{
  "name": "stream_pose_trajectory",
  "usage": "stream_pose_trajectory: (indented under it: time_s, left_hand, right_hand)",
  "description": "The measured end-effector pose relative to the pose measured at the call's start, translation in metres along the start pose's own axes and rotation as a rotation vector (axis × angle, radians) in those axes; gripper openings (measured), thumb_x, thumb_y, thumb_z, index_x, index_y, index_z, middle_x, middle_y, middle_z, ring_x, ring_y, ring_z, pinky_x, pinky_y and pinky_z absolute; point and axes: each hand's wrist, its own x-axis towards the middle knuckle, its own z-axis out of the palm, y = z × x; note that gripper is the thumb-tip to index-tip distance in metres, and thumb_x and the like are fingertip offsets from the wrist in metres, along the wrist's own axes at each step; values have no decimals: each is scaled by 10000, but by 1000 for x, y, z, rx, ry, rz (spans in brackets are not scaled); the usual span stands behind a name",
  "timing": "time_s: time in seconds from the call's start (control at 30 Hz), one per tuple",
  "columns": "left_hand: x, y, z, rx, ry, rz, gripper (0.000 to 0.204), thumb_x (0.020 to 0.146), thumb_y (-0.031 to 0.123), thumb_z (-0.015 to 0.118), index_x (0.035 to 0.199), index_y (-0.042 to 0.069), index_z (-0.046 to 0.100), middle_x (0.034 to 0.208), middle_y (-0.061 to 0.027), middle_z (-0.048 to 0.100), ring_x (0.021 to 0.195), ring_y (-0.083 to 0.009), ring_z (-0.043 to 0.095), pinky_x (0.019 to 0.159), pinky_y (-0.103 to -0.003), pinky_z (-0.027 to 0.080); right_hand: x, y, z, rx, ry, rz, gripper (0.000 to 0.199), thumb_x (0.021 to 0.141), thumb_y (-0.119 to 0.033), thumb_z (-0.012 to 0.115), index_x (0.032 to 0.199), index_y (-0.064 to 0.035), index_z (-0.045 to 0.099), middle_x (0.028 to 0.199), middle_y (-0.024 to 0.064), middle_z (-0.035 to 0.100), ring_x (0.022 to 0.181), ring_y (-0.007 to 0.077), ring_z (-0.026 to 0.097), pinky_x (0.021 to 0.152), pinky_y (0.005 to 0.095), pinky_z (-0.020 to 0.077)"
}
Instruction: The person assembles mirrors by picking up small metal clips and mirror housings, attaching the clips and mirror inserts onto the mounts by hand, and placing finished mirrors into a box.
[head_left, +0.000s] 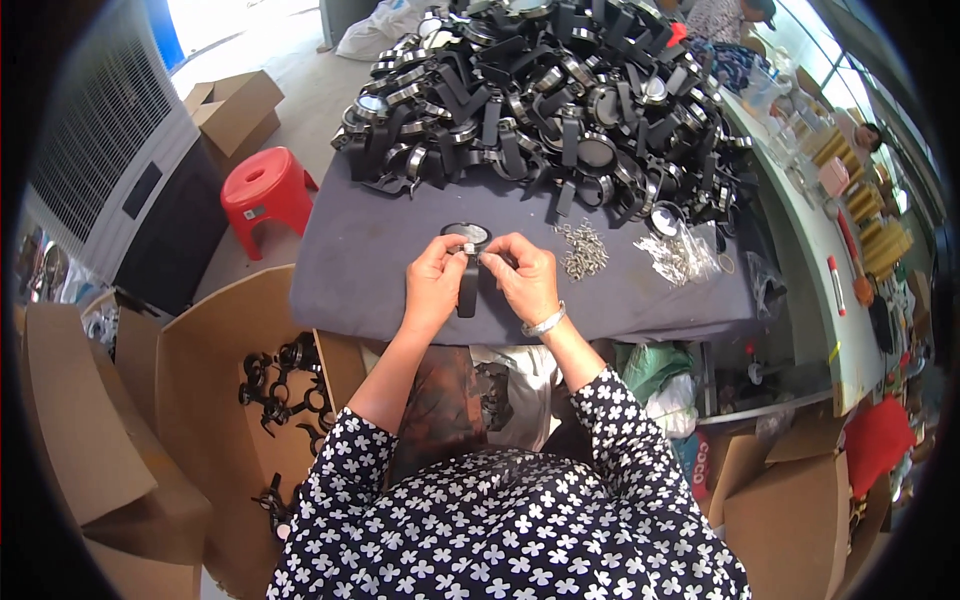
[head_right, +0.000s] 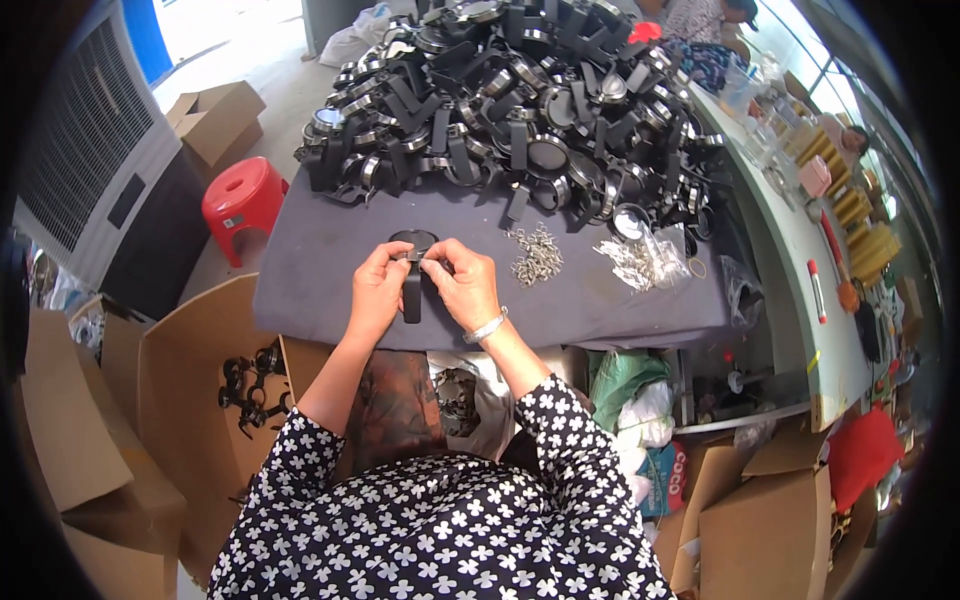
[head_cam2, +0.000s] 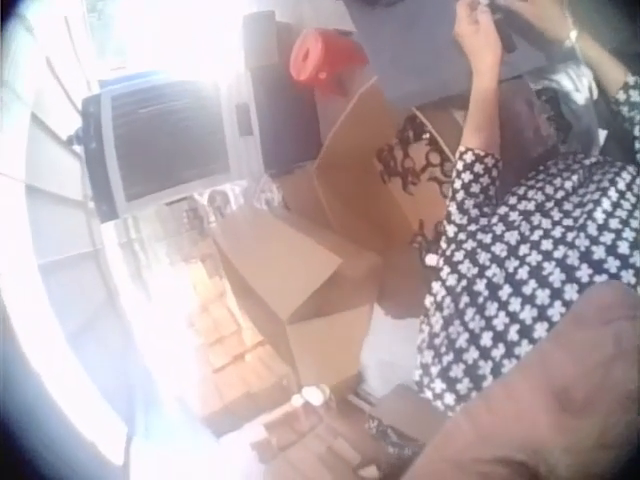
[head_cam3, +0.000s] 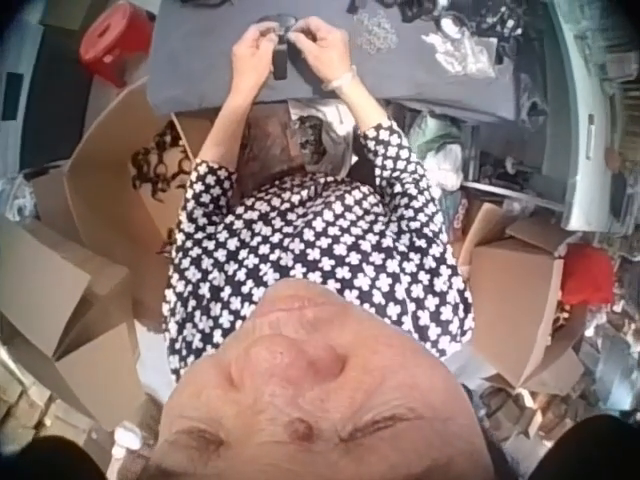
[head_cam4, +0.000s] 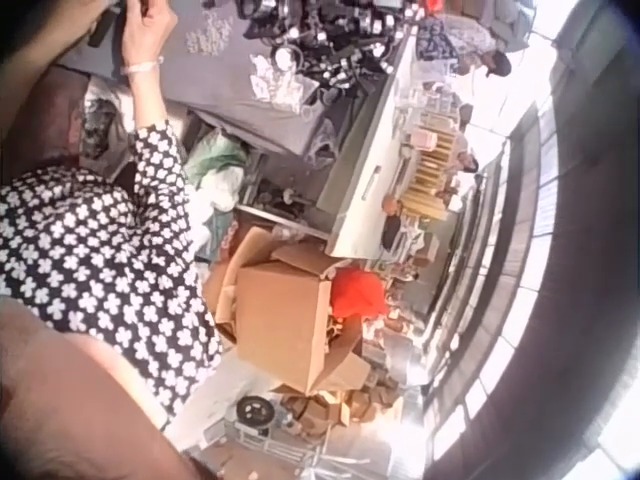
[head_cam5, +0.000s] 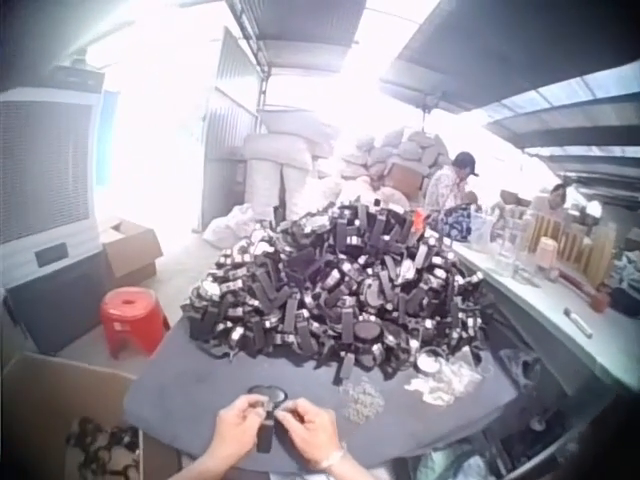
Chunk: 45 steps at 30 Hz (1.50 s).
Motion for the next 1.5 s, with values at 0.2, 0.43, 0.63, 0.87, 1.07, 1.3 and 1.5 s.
stream_pose_trajectory:
  time_s: [0.2, 0.43, 0.63, 0.87, 1.07, 1.3, 1.5]
  left_hand:
    - [-2, 0, -3, 83, 33, 44, 140, 791, 62, 527, 913, 7, 569, 551, -15, 509, 519, -34, 443, 484, -219, 381]
    - [-5, 5, -6, 62, 9, 74, 169, 808, 53, 496, 952, 6, 570, 565, 8, 495, 484, -30, 421, 443, -208, 355]
    - [-6, 4, -5, 33, -27, 46, 189, 773, 47, 536, 953, 5, 579, 583, -17, 545, 539, -34, 453, 490, -217, 386]
    - [-5, 2, -10, -3, -7, 4, 227, 805, 38, 532, 1029, 38, 571, 650, 22, 521, 471, -17, 435, 373, -159, 344]
    - [-4, 14, 3, -18, -36, -66, 209, 779, 2, 538, 984, 18, 573, 629, 38, 503, 498, -12, 410, 427, -171, 343]
    - [-8, 8, -4, 107, 17, 50, 206, 774, -38, 501, 960, 13, 573, 634, 60, 466, 556, -7, 390, 506, -155, 327]
    - [-8, 11, 5, 157, -10, -10, 200, 788, -27, 483, 964, 19, 566, 637, 41, 492, 499, -18, 405, 437, -169, 334]
  right_hand:
    - [-8, 14, 19, 39, 163, -306, 72, 720, 9, 637, 759, 1, 577, 718, 61, 553, 631, 118, 522, 564, 222, 416]
    - [-5, 16, 27, 54, 154, -302, 83, 715, 26, 640, 769, 10, 579, 723, 55, 555, 640, 109, 516, 570, 216, 415]
    - [-5, 16, 25, 29, 182, -338, 87, 708, 31, 642, 772, 10, 586, 725, 56, 558, 643, 110, 524, 571, 216, 417]
    - [4, 13, 24, 164, 41, -104, 37, 703, 5, 639, 705, 2, 602, 666, 5, 556, 631, 60, 501, 567, 198, 403]
    - [7, 14, 14, 439, 4, 137, 57, 676, 13, 648, 686, -16, 600, 661, -6, 570, 611, 43, 502, 555, 191, 413]
    - [-2, 8, 17, 237, 0, 42, 58, 699, -29, 632, 714, -1, 584, 640, -6, 553, 606, 44, 493, 537, 206, 410]
    - [-1, 5, -2, -36, 80, -130, 69, 704, -60, 610, 730, -1, 587, 685, 97, 578, 629, 176, 560, 574, 277, 441]
